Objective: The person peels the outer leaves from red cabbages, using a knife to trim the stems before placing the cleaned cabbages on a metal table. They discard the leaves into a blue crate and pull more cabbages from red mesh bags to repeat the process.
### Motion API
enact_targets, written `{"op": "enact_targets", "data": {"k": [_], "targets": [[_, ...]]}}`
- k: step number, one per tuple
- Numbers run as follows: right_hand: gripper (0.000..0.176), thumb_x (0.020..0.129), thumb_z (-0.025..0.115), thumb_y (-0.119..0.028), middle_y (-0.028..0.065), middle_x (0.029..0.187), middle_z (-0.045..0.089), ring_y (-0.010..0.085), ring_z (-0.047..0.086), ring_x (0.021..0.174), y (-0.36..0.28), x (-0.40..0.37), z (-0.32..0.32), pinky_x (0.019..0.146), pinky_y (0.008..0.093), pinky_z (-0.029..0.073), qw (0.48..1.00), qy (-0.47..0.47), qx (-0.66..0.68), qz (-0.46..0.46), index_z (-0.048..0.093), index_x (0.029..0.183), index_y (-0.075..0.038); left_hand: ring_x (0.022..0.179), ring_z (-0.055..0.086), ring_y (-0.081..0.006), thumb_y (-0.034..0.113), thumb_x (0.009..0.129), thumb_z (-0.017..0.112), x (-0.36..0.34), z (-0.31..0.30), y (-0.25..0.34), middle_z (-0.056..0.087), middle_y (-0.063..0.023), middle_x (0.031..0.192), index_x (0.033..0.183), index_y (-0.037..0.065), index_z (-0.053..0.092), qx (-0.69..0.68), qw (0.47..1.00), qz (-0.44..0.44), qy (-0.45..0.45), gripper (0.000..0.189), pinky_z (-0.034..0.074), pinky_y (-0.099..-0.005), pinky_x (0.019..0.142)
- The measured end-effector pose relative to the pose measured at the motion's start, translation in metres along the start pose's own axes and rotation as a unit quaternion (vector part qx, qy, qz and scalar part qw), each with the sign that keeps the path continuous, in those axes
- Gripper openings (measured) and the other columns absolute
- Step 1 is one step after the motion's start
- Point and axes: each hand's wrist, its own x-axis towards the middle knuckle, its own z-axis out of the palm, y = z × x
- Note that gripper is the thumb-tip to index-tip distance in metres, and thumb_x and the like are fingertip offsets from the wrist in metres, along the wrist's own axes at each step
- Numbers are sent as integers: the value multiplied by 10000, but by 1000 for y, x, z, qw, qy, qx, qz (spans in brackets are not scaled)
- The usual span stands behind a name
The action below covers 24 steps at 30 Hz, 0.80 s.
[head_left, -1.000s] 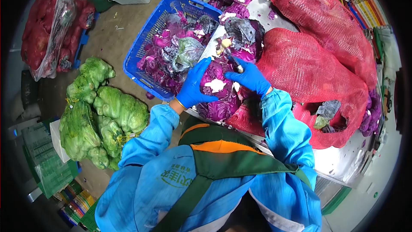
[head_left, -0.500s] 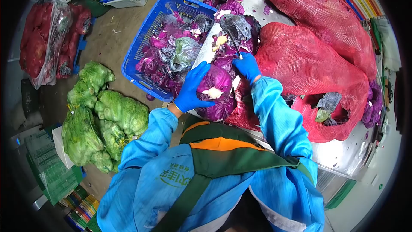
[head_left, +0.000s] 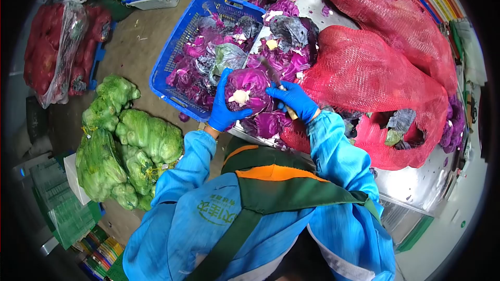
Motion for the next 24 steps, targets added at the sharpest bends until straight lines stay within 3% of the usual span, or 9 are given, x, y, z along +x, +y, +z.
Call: {"op": "enact_targets", "data": {"k": [4, 7, 9, 10, 13, 18, 21, 24], "targets": [[297, 820, 724, -324, 58, 597, 598, 119, 515, 430, 15, 11, -2, 422, 287, 410, 1000, 17, 0, -25, 651, 804, -37, 1353, 332, -261, 209, 557, 915, 2, 1, 1, 272, -142, 1507, 1494, 27, 149, 16, 1000, 15, -7, 1223, 292, -397, 1120], [222, 810, 676, -238, 111, 611, 621, 200, 573, 472, 15, 12, 6, 472, 336, 453, 993, 72, -33, -89, 651, 776, -20, 1348, 348, -286, 258, 558, 916, 13, -1, 21, 283, -157, 1500, 1488, 28, 175, -9, 999, -31, -8, 1211, 284, -410, 1120], [175, 770, 622, -175, 176, 645, 628, 289, 624, 564, 9, 6, 16, 551, 381, 488, 923, 238, -213, -214, 648, 782, -2, 1338, 362, -317, 344, 558, 907, 27, 2, 32, 303, -177, 1485, 1474, 32, 226, 214, 972, 97, -6, 1183, 279, -429, 1114], [198, 743, 616, -181, 217, 687, 624, 341, 641, 652, 0, -3, 17, 609, 408, 498, 918, 241, -237, -208, 647, 805, 4, 1347, 348, -305, 329, 542, 918, 33, 5, 40, 308, -173, 1476, 1466, 35, 248, 260, 961, 97, -22, 1179, 288, -422, 1115], [204, 755, 606, -195, 214, 685, 624, 351, 625, 624, -11, -5, 16, 582, 425, 479, 931, 234, -187, -209, 640, 787, 3, 1331, 373, -302, 357, 517, 924, 38, -3, 46, 354, -171, 1446, 1451, 42, 294, 226, 973, 9, -55, 1170, 310, -423, 1102], [200, 772, 596, -203, 199, 655, 614, 365, 599, 596, 14, 41, 0, 554, 454, 445, 913, 299, -186, -208, 617, 726, -10, 1309, 393, -265, 279, 535, 931, 29, -22, 25, 381, -126, 1429, 1440, 46, 310, 141, 989, -15, -30, 1122, 314, -395, 1108], [218, 768, 599, -216, 208, 676, 621, 381, 605, 620, 22, 61, -7, 569, 467, 457, 914, 306, -170, -205, 618, 717, -4, 1321, 381, -264, 269, 536, 931, 23, -18, 14, 367, -129, 1442, 1442, 47, 295, 157, 987, -12, -6, 1129, 313, -393, 1110], [243, 763, 597, -238, 223, 721, 633, 397, 620, 671, 37, 74, -14, 611, 489, 482, 893, 325, -240, -196, 626, 720, 0, 1298, 398, -264, 255, 555, 924, 19, -20, 0, 378, -137, 1421, 1435, 57, 299, 100, 995, 7, 18, 1098, 331, -398, 1098]]}}
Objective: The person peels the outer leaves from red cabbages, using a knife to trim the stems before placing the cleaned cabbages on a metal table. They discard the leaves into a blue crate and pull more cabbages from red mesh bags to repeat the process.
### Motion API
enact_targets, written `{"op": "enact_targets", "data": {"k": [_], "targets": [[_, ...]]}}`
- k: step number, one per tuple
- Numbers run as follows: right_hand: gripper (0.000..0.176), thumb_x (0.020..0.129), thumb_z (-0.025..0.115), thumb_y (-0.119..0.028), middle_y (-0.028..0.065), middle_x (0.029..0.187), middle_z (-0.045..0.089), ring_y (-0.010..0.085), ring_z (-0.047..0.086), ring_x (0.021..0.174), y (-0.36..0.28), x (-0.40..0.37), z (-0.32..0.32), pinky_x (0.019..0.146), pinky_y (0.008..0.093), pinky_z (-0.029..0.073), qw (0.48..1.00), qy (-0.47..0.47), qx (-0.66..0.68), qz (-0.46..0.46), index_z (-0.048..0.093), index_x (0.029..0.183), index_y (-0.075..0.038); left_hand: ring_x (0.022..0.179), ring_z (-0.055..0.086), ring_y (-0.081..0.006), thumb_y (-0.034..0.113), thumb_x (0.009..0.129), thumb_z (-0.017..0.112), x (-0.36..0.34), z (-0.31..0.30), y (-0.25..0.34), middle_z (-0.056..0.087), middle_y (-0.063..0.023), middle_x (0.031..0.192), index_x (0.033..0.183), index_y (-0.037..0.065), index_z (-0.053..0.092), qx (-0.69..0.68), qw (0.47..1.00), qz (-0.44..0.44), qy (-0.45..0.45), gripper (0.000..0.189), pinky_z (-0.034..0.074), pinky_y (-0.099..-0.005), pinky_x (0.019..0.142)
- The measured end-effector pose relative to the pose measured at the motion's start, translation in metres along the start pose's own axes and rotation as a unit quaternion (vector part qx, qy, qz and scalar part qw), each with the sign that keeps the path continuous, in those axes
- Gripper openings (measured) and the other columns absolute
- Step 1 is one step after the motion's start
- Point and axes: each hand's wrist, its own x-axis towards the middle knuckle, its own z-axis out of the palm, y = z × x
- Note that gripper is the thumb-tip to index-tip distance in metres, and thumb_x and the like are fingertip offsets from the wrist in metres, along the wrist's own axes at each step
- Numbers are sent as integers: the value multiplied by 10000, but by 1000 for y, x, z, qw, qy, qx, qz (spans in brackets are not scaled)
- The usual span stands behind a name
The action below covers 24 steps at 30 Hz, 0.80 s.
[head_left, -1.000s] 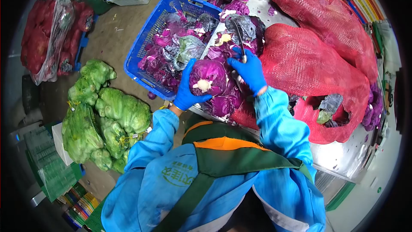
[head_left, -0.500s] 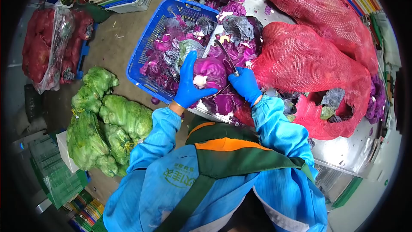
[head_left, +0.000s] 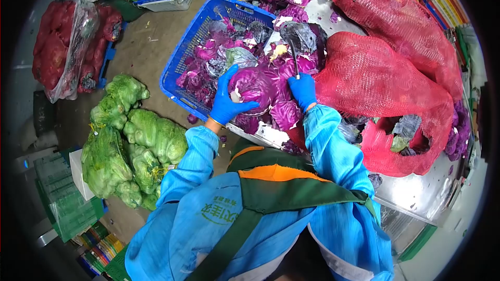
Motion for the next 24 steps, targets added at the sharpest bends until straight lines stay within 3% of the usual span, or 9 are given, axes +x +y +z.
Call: {"op": "enact_targets", "data": {"k": [3, 5, 8, 10, 11, 13, 19, 20, 24], "targets": [[251, 765, 599, -255, 228, 747, 641, 408, 632, 716, 13, 2, 1, 642, 495, 495, 999, 26, -28, 22, 644, 733, -10, 1267, 429, -250, 173, 605, 893, -15, -9, -19, 405, -126, 1404, 1431, 66, 306, -85, 996, -34, 17, 1018, 357, -393, 1084], [245, 770, 592, -252, 231, 767, 643, 408, 634, 727, 11, -3, 0, 652, 490, 498, 997, 41, -62, 25, 645, 732, -16, 1256, 441, -244, 129, 634, 864, -34, -11, -25, 422, -111, 1389, 1439, 73, 300, -234, 960, -116, 97, 985, 371, -387, 1072], [411, 799, 681, -335, 205, 913, 676, 379, 654, 801, -37, -19, -31, 691, 455, 510, 999, 52, 1, 7, 648, 1113, -72, 1244, 450, -242, 87, 674, 823, -40, -6, -22, 430, -107, 1382, 1455, 81, 274, -313, 928, -130, 155, 955, 373, -386, 1069], [594, 768, 747, -378, 201, 997, 673, 367, 656, 859, -92, -31, -51, 721, 424, 512, 987, 76, 79, -121, 570, 1264, -103, 1239, 452, -243, 89, 696, 811, -40, -3, -9, 426, -113, 1381, 1456, 81, 268, -341, 913, -132, 184, 934, 376, -382, 1062], [594, 768, 747, -378, 201, 997, 673, 367, 656, 859, -118, -43, -56, 721, 424, 512, 987, 69, 76, -121, 570, 1264, -103, 1239, 452, -243, 89, 696, 811, -39, 1, -5, 426, -113, 1381, 1456, 81, 268, -342, 910, -136, 190, 934, 376, -382, 1062], [615, 758, 765, -365, 177, 951, 678, 317, 664, 812, -156, -59, -62, 727, 380, 506, 985, -113, 65, -114, 561, 1271, -94, 1237, 450, -238, 88, 699, 811, -29, 9, 1, 426, -115, 1372, 1447, 79, 272, -316, 920, -127, 193, 922, 381, -375, 1056], [604, 756, 774, -370, 115, 754, 616, 180, 573, 669, -97, -36, -46, 665, 337, 475, 958, -281, 34, -43, 581, 1232, -53, 1225, 459, -238, 108, 718, 806, -18, 18, 2, 427, -122, 1361, 1439, 98, 270, -373, 899, -188, 130, 898, 402, -368, 1040], [457, 772, 743, -318, 120, 706, 613, 184, 569, 628, -88, -39, -42, 631, 352, 469, 958, -267, 91, -45, 634, 1108, -28, 1225, 461, -240, 113, 734, 796, -15, 18, 0, 429, -122, 1360, 1437, 100, 274, -364, 902, -203, 112, 876, 405, -368, 1038], [236, 788, 619, -201, 126, 651, 620, 212, 585, 567, -68, -37, -26, 579, 353, 466, 983, -157, 96, -13, 658, 871, 16, 1223, 465, -233, 111, 759, 782, -10, 15, -28, 445, -119, 1351, 1429, 103, 295, -373, 893, -235, 85, 828, 418, -370, 1027]]}}
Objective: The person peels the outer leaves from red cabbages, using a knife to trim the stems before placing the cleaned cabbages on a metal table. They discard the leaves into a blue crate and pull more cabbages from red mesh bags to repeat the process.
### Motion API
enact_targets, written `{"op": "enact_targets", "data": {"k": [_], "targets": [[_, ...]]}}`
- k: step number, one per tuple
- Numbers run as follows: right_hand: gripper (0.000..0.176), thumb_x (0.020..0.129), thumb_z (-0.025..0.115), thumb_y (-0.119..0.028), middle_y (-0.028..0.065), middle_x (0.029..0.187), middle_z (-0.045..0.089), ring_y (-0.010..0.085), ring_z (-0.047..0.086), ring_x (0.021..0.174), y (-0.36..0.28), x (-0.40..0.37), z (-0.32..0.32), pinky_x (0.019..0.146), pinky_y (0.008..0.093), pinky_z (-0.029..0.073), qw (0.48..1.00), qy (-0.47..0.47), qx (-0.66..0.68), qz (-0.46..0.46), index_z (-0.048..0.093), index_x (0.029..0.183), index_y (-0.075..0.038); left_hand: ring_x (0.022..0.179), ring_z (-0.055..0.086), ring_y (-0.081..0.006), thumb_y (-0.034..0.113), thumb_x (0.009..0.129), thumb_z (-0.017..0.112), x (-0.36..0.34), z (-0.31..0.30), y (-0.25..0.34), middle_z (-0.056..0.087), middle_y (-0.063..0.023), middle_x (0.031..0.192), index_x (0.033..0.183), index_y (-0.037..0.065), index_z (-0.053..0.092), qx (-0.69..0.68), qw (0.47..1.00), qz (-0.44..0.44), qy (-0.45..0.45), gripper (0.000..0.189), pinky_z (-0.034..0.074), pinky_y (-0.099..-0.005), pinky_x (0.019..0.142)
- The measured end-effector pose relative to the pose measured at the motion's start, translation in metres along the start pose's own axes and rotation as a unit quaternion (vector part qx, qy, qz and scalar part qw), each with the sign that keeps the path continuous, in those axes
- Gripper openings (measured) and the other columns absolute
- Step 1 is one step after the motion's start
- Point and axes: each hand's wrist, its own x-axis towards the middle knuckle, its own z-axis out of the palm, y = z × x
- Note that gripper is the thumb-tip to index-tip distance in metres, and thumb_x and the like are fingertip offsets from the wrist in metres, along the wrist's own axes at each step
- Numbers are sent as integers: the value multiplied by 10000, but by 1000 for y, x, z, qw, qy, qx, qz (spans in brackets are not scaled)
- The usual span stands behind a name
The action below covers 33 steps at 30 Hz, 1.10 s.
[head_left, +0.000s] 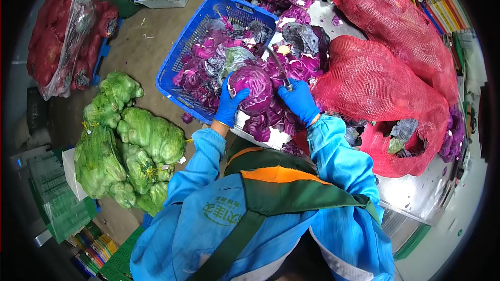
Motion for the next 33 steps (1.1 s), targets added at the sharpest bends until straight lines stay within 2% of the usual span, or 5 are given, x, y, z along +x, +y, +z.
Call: {"op": "enact_targets", "data": {"k": [5, 9, 11, 20, 33], "targets": [[222, 792, 629, -209, 144, 727, 662, 244, 633, 630, 59, 30, -8, 608, 375, 487, 988, 48, -19, 144, 688, 943, -58, 1216, 474, -225, 93, 753, 787, 0, 5, 10, 465, -114, 1336, 1424, 99, 308, 20, 1000, 0, -12, 825, 422, -365, 1021], [492, 788, 695, -281, 126, 974, 691, 328, 665, 858, -24, 5, -24, 734, 402, 527, 973, 146, -139, -116, 589, 1263, -205, 1207, 483, -218, 68, 757, 781, 5, -4, 7, 469, -113, 1340, 1423, 97, 305, 29, 999, -8, -27, 819, 418, -358, 1026], [571, 767, 720, -321, 139, 1026, 680, 316, 663, 881, -51, -3, -29, 750, 401, 524, 980, -15, -158, -123, 555, 1301, -200, 1211, 478, -216, 94, 753, 792, 8, -3, 8, 464, -112, 1345, 1424, 100, 301, 66, 996, 5, -61, 832, 414, -356, 1030], [254, 767, 667, -278, 144, 795, 673, 335, 651, 726, -32, 32, -23, 646, 429, 509, 943, -77, -286, -154, 708, 971, -133, 1237, 449, -219, 138, 692, 848, 7, -2, 11, 433, -111, 1369, 1444, 99, 270, 148, 981, 68, -107, 949, 389, -362, 1051], [366, 713, 710, -282, 160, 792, 676, 332, 660, 735, -36, 20, -22, 682, 425, 519, 962, -60, -227, -139, 665, 1025, -96, 1267, 410, -214, 133, 667, 867, -1, 15, 18, 411, -121, 1383, 1441, 85, 258, 197, 971, 96, -100, 986, 365, -370, 1075]]}}
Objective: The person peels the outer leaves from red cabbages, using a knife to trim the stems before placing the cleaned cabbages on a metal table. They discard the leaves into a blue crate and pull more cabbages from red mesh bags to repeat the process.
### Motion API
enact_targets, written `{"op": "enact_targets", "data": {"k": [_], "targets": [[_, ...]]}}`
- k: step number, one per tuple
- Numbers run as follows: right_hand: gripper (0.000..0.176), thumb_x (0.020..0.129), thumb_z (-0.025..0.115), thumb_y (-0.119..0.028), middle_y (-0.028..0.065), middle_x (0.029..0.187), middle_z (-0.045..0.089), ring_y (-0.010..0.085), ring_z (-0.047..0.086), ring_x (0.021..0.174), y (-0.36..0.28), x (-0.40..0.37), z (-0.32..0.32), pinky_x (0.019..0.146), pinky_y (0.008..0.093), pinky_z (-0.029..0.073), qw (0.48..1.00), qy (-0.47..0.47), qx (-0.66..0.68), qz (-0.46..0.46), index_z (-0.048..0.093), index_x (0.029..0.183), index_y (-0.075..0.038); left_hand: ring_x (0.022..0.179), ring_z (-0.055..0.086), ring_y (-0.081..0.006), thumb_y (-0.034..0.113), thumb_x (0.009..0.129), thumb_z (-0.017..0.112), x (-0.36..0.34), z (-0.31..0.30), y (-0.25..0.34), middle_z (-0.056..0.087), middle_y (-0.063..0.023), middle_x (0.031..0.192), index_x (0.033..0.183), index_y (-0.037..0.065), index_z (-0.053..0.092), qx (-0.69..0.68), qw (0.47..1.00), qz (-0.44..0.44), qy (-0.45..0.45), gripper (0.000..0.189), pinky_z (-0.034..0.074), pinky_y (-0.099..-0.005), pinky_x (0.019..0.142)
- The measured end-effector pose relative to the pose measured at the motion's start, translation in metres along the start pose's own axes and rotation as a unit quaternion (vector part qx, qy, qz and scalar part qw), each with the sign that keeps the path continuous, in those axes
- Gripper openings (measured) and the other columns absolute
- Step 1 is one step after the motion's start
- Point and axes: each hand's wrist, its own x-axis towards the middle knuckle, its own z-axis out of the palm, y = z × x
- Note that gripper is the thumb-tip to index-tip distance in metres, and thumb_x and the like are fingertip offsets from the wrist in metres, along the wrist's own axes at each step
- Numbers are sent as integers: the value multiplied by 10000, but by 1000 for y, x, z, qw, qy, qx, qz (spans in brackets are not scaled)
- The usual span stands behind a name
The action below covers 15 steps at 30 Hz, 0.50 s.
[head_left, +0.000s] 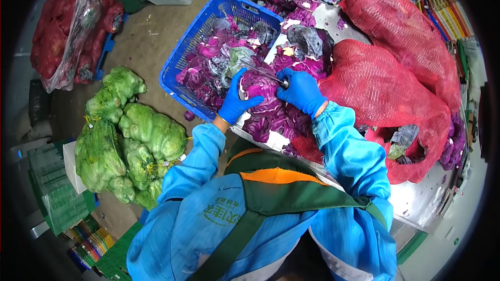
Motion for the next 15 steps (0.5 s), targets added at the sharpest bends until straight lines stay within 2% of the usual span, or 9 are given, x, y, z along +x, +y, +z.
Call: {"op": "enact_targets", "data": {"k": [2, 4, 5, 6, 10, 11, 12, 14, 15], "targets": [[344, 712, 704, -269, 159, 772, 673, 321, 661, 709, 11, 4, 3, 668, 415, 518, 1000, 5, 1, -19, 669, 1005, -90, 1270, 408, -214, 133, 667, 867, -1, 0, 0, 404, -124, 1386, 1440, 84, 256, 34, 999, 18, 3, 987, 367, -371, 1074], [276, 711, 697, -244, 153, 740, 666, 270, 653, 665, 24, 13, 2, 636, 380, 513, 995, -4, 92, 26, 681, 930, -76, 1276, 404, -221, 147, 660, 873, -5, 0, 4, 390, -123, 1394, 1442, 75, 250, -3, 1000, 7, -7, 1003, 362, -375, 1078], [223, 740, 685, -226, 137, 696, 660, 211, 629, 596, 27, 17, -4, 573, 337, 493, 983, 11, 162, 83, 682, 849, -32, 1279, 405, -231, 149, 659, 873, -7, -3, 2, 388, -121, 1396, 1447, 72, 244, 32, 999, 25, -12, 1011, 352, -379, 1085], [213, 772, 672, -219, 105, 658, 644, 178, 605, 544, 50, 20, 8, 510, 314, 468, 929, 36, 328, 165, 671, 799, -8, 1279, 405, -231, 149, 659, 873, -11, -6, 2, 388, -121, 1396, 1447, 72, 244, 31, 999, 24, -12, 1011, 352, -379, 1085], [305, 803, 706, -308, 68, 628, 618, 145, 576, 508, 74, 14, 21, 461, 299, 440, 908, 32, 347, 232, 653, 813, -8, 1274, 413, -236, 158, 640, 882, -33, -24, 7, 379, -123, 1409, 1452, 73, 243, 65, 997, 33, -23, 1036, 365, -388, 1080], [345, 800, 725, -348, 62, 622, 615, 142, 569, 497, 60, 5, 21, 451, 299, 437, 894, 18, 372, 248, 651, 836, -13, 1275, 416, -237, 169, 626, 890, -36, -27, 24, 387, -124, 1405, 1452, 73, 246, 17, 999, -21, -32, 1051, 372, -387, 1074], [464, 771, 762, -416, 93, 720, 644, 169, 604, 596, 27, -5, 5, 537, 314, 476, 894, -33, 360, 265, 644, 923, 7, 1276, 419, -238, 181, 612, 899, -38, -32, 33, 396, -125, 1402, 1452, 73, 250, -32, 996, -75, -41, 1067, 378, -386, 1069], [510, 738, 791, -403, 130, 845, 652, 196, 621, 749, 15, -24, 41, 664, 339, 500, 944, 10, 314, 104, 634, 991, 11, 1278, 427, -244, 237, 596, 911, -31, -41, 26, 427, -139, 1378, 1448, 48, 255, 4, 993, -114, -33, 1091, 389, -378, 1060], [526, 723, 804, -391, 143, 913, 649, 205, 618, 831, 2, -28, 39, 710, 347, 494, 957, -26, 268, 104, 630, 1017, 9, 1271, 436, -247, 268, 591, 913, -24, -37, 34, 443, -149, 1362, 1441, 31, 261, 67, 987, -147, -16, 1096, 393, -375, 1056]]}}
